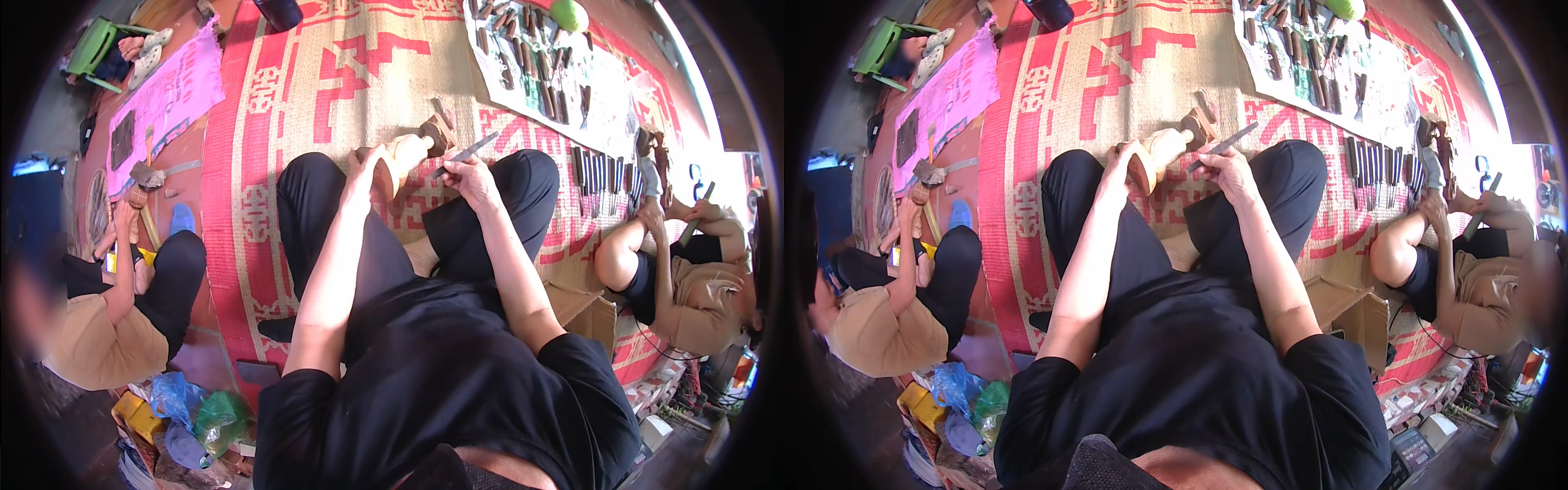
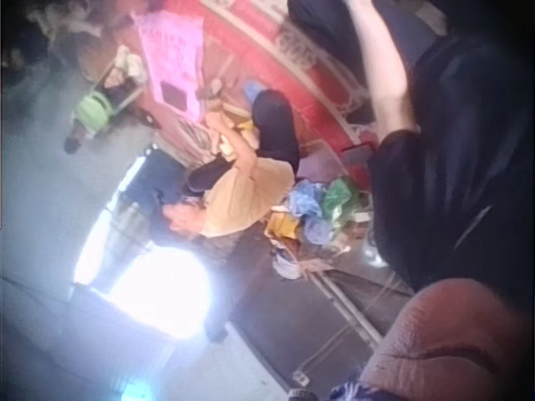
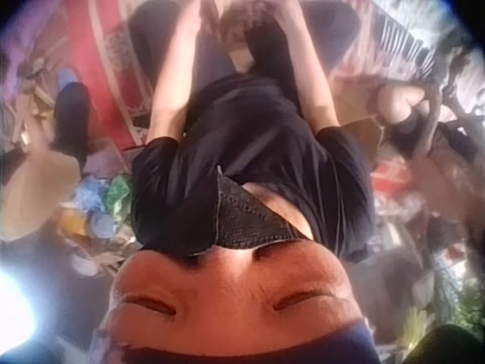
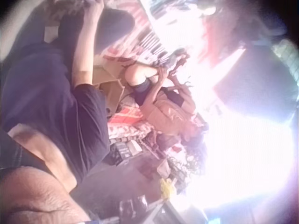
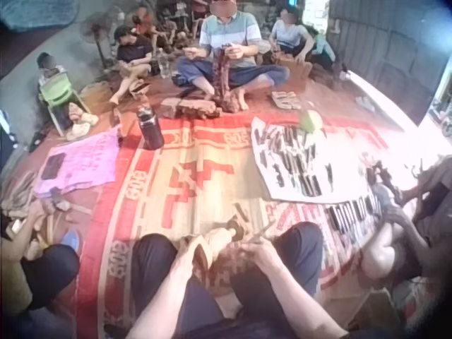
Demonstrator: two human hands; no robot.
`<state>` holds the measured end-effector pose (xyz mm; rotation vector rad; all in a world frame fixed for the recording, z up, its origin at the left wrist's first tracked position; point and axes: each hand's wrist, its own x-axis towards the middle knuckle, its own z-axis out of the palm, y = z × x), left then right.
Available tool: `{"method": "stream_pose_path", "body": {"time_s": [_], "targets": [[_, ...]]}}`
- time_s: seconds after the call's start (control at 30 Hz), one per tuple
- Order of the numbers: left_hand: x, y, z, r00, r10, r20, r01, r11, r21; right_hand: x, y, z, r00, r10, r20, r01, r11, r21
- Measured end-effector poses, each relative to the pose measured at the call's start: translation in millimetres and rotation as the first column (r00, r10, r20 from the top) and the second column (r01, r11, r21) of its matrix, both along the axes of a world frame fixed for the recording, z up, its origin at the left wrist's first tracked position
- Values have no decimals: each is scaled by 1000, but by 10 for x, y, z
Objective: The person sits on a mat and carves a small, light-colored wooden object using a chisel held in the right hand. They rotate the object frequently to work on different sides, while other people in the background perform similar carving tasks.
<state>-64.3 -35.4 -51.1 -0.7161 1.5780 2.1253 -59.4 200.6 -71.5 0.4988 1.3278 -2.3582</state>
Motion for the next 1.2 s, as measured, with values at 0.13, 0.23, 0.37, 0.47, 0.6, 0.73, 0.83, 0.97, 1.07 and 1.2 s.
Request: {"method": "stream_pose_path", "body": {"time_s": [0.13, 0.23, 0.37, 0.47, 0.6, 0.73, 0.83, 0.97, 1.07, 1.2], "targets": [[7, 15, 59, 1000, 7, 26, -7, 1000, 22, -6, -23, 0, 1000, 20, 3, -20, 1000, 12], [-13, -23, -42, 1000, -18, 8, 19, 1000, -16, -9, -32, -9, 999, 52, 13, -52, 999, 9], [-17, -2, -47, 1000, -9, 9, 9, 1000, -24, -27, -27, -45, 998, 28, 52, -29, 999, 24], [-11, 1, 8, 1000, -17, 3, 17, 1000, 4, -28, -36, -49, 999, 12, 50, -13, 1000, 10], [-4, -22, -61, 999, -16, -30, 17, 1000, 17, -11, -58, -37, 999, 5, 38, -5, 1000, 9], [-12, 8, 21, 1000, 0, -2, 0, 1000, -6, -7, -57, -27, 1000, 12, 14, -12, 1000, -4], [50, -106, -176, 1000, -26, -5, 26, 1000, 6, -17, -59, -110, 999, 45, 0, -45, 999, 17], [-36, -55, -451, 994, 102, -33, -99, 991, 89, 0, -112, -118, 998, 45, -49, -43, 998, 34], [-38, -140, -526, 997, 57, -56, -48, 988, 148, -29, -125, -115, 998, 56, 2, -56, 998, 35], [-67, 3, -222, 999, 44, 22, -45, 996, 75, -86, -91, -106, 997, 59, 52, -60, 998, 17]]}}
